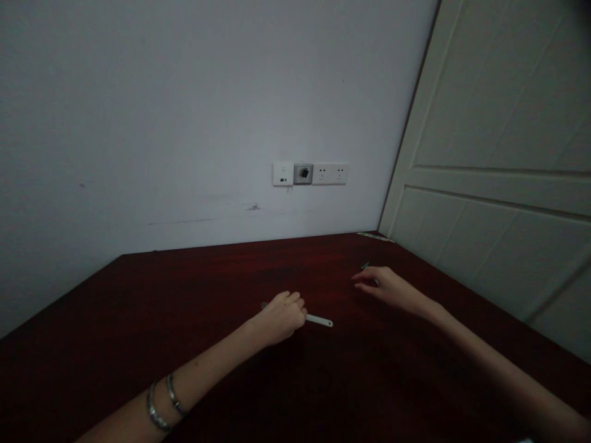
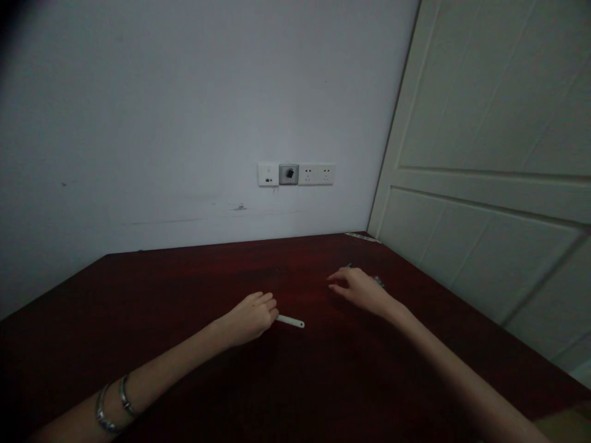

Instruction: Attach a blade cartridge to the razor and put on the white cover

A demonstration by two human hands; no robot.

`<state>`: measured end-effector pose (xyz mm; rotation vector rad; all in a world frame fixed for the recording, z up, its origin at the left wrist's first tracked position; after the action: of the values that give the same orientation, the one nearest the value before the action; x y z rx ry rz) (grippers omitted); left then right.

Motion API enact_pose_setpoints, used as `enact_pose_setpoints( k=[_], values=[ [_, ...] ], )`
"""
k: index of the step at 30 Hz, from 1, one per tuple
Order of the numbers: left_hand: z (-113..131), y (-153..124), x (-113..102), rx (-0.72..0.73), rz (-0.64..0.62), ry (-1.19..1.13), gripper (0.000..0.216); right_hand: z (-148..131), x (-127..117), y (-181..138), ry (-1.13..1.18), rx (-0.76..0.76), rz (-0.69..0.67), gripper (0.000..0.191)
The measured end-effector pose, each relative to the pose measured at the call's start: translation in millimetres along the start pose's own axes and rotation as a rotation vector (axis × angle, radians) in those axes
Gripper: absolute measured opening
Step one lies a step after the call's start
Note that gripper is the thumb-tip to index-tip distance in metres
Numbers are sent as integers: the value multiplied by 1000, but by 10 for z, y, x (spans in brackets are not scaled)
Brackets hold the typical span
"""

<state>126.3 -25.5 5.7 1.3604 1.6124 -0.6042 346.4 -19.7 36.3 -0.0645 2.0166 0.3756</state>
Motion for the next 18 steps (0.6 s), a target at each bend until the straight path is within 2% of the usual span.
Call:
enact_pose_setpoints(
  k=[4, 7, 13, 18],
  values=[
    [78, 70, -204, 128, 133, 143, 10, -640, 261, -171, -55, -22, -17, 32],
    [114, 137, -268, 174, 193, 186, 12, -884, 402, -267, -123, 1, -19, 30],
    [191, 272, -232, 234, 234, 173, 14, -972, 580, -341, -339, 71, -33, 21],
    [218, 403, -152, 242, 245, 153, 13, -883, 618, -352, -356, 129, -4, 18]
  ],
)
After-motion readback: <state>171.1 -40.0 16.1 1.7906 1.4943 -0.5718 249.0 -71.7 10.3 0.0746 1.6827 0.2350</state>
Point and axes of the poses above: each hand's wrist, its own y-axis towards the middle knuckle, its own x-axis out of the palm, z = x × y, the point moved 6 cm from there along y, towards the middle knuckle, and after that the axes turned 5 degrees about y, right-handed, at the moved point
